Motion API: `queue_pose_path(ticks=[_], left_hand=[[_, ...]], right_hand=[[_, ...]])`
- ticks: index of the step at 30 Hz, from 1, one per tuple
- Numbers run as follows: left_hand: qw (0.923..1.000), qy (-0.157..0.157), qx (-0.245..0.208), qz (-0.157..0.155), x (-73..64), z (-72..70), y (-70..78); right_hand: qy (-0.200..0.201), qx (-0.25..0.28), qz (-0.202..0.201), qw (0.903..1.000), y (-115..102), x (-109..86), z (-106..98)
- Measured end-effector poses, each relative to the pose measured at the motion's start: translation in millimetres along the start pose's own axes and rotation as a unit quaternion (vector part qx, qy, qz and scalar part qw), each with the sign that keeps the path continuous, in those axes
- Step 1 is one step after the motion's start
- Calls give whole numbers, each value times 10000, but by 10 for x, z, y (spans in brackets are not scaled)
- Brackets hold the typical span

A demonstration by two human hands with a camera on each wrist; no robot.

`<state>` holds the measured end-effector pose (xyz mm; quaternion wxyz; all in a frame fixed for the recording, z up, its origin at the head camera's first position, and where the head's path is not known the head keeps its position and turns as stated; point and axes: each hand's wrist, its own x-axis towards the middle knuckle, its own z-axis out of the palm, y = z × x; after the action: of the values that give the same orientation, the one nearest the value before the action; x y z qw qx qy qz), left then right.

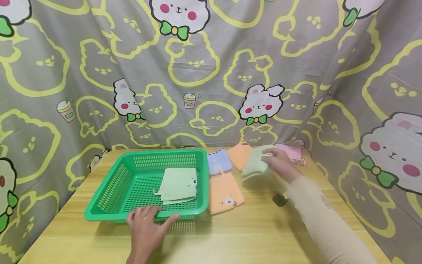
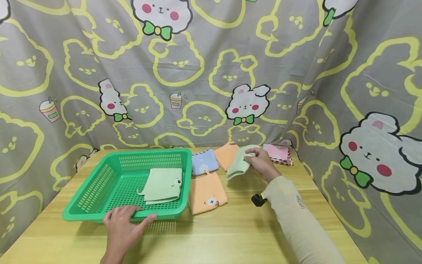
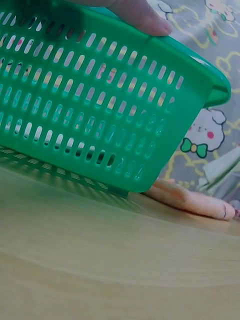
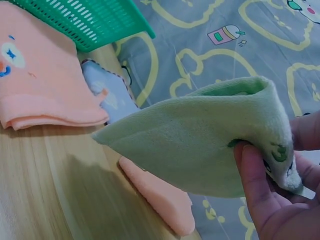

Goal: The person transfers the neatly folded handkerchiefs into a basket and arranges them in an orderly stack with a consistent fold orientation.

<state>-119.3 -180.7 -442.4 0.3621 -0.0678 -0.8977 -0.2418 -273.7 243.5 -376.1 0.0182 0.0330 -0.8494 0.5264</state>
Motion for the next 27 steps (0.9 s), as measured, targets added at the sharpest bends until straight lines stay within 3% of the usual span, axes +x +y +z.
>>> queue_pose_path(ticks=[15,27], left_hand=[[9999,-84,116,-91,-2,-20,2],[10000,36,-6,-32,2,-6,-9]], right_hand=[[-40,27,79,10000,-103,-10,42],[-113,58,137,9998,-124,-14,60]])
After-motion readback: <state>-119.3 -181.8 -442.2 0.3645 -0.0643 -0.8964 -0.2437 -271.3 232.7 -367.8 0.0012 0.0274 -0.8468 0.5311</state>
